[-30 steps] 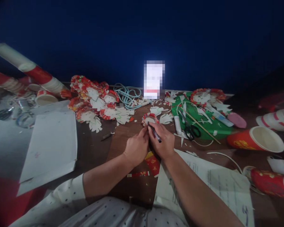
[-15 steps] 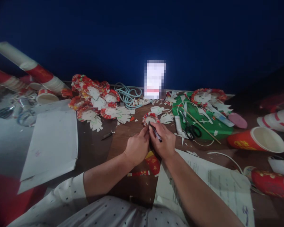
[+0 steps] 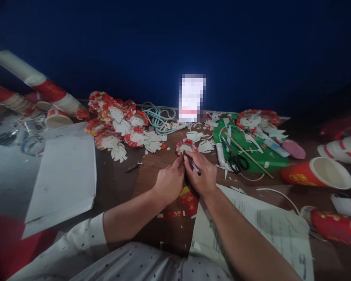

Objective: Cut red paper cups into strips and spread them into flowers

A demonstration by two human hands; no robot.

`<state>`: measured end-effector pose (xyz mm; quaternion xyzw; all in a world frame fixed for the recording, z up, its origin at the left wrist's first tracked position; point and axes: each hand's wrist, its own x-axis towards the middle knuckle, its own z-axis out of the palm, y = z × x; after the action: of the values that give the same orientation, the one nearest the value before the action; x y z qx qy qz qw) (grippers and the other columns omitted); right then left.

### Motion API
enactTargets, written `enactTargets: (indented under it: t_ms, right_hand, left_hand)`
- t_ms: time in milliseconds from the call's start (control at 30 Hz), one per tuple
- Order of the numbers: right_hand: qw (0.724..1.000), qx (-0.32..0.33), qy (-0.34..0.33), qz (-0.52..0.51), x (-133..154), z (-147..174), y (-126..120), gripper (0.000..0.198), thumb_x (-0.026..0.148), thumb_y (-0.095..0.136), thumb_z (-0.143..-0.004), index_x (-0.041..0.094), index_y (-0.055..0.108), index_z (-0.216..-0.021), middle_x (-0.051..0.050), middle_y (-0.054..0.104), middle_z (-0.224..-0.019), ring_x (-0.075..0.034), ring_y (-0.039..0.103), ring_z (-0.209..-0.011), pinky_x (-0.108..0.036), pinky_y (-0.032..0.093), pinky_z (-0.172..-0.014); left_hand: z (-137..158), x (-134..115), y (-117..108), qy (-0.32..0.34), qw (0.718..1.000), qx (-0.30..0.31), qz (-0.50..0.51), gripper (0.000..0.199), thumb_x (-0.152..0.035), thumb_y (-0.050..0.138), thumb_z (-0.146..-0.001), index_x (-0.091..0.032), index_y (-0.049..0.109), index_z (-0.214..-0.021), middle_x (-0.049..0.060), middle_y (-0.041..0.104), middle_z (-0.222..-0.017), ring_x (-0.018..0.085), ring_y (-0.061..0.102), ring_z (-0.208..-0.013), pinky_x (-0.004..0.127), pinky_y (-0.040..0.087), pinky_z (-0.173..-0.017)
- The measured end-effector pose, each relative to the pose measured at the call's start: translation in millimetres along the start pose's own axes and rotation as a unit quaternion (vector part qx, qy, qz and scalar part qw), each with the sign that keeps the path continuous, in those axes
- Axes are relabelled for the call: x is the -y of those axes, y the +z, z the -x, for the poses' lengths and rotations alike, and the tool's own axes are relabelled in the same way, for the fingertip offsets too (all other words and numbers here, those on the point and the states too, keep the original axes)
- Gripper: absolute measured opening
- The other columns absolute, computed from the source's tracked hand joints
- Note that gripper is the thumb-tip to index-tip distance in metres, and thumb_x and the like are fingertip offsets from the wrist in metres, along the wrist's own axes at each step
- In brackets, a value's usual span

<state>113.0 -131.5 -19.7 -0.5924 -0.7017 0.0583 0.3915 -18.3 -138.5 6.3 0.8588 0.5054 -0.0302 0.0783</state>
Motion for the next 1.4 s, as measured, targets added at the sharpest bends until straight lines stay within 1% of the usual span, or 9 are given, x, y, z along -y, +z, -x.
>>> enactTargets:
  t_ms: [233,500,667,800,1133,1233,1400]
  right_hand:
    - [1.0,0.002,0.001,-0.029,1.1,-0.8,0.3,0.022,0.027,0.055,-0.089,0.021,0.066,-0.108,-0.005,0.071,-0.102,-0.018,0.066,-0.095,-0.029,0.051,-0.087]
    - [1.0,0.001,0.003,-0.026,0.5,-1.0,1.3,0.022,0.027,0.056,-0.089,0.021,0.066,-0.107,-0.005,0.071,-0.1,-0.018,0.067,-0.092,-0.03,0.052,-0.085]
    - [0.999,0.002,0.002,-0.041,0.1,-1.5,1.7,0.022,0.026,0.056,-0.089,0.022,0.066,-0.108,-0.004,0.071,-0.103,-0.017,0.066,-0.096,-0.03,0.051,-0.088]
    - [0.999,0.004,0.007,-0.032,0.4,-1.7,1.7,0.022,0.028,0.055,-0.089,0.023,0.066,-0.108,-0.004,0.071,-0.103,-0.017,0.066,-0.095,-0.029,0.051,-0.087]
    - [1.0,0.003,0.002,-0.024,0.9,-1.4,1.6,0.023,0.027,0.055,-0.089,0.023,0.066,-0.11,-0.004,0.071,-0.104,-0.017,0.066,-0.097,-0.03,0.051,-0.088]
    - [1.0,-0.021,0.002,-0.005,0.2,-0.9,1.8,0.023,0.027,0.055,-0.089,0.021,0.066,-0.109,-0.005,0.071,-0.103,-0.018,0.066,-0.095,-0.03,0.051,-0.087]
    - [0.997,-0.069,0.004,0.037,-2.0,-0.9,0.8,0.02,0.027,0.056,-0.088,0.019,0.067,-0.102,-0.006,0.072,-0.097,-0.018,0.067,-0.089,-0.028,0.053,-0.081]
  left_hand:
    - [-0.2,-0.4,-1.7,-0.002,1.0,0.01,-0.005,0.045,-0.02,0.035,-0.092,-0.015,0.047,-0.136,0.016,0.037,-0.148,0.016,0.065,-0.086,0.026,0.055,-0.069]
    - [-0.6,-0.2,-1.9,-0.003,1.0,0.012,0.0,0.045,-0.02,0.035,-0.092,-0.015,0.047,-0.135,0.016,0.039,-0.146,0.016,0.066,-0.085,0.026,0.055,-0.067]
    - [-1.2,-0.4,-2.3,-0.002,1.0,0.012,0.002,0.045,-0.02,0.036,-0.092,-0.015,0.046,-0.136,0.016,0.04,-0.145,0.016,0.066,-0.086,0.026,0.055,-0.067]
    - [-1.1,-0.8,-2.9,-0.001,1.0,0.017,0.005,0.047,-0.018,0.036,-0.092,-0.014,0.044,-0.138,0.017,0.04,-0.145,0.017,0.066,-0.085,0.028,0.055,-0.066]
    - [-1.0,-0.4,-3.3,-0.004,1.0,0.019,0.017,0.046,-0.019,0.035,-0.092,-0.014,0.045,-0.136,0.017,0.042,-0.143,0.018,0.066,-0.087,0.029,0.056,-0.068]
    - [-0.7,-0.1,-2.7,0.001,1.0,0.015,0.02,0.045,-0.02,0.036,-0.092,-0.014,0.046,-0.135,0.016,0.041,-0.144,0.018,0.066,-0.088,0.029,0.056,-0.069]
    - [-0.4,-0.1,-2.0,-0.003,1.0,0.013,0.015,0.048,-0.02,0.035,-0.092,-0.014,0.041,-0.139,0.017,0.04,-0.145,0.018,0.065,-0.092,0.028,0.055,-0.071]
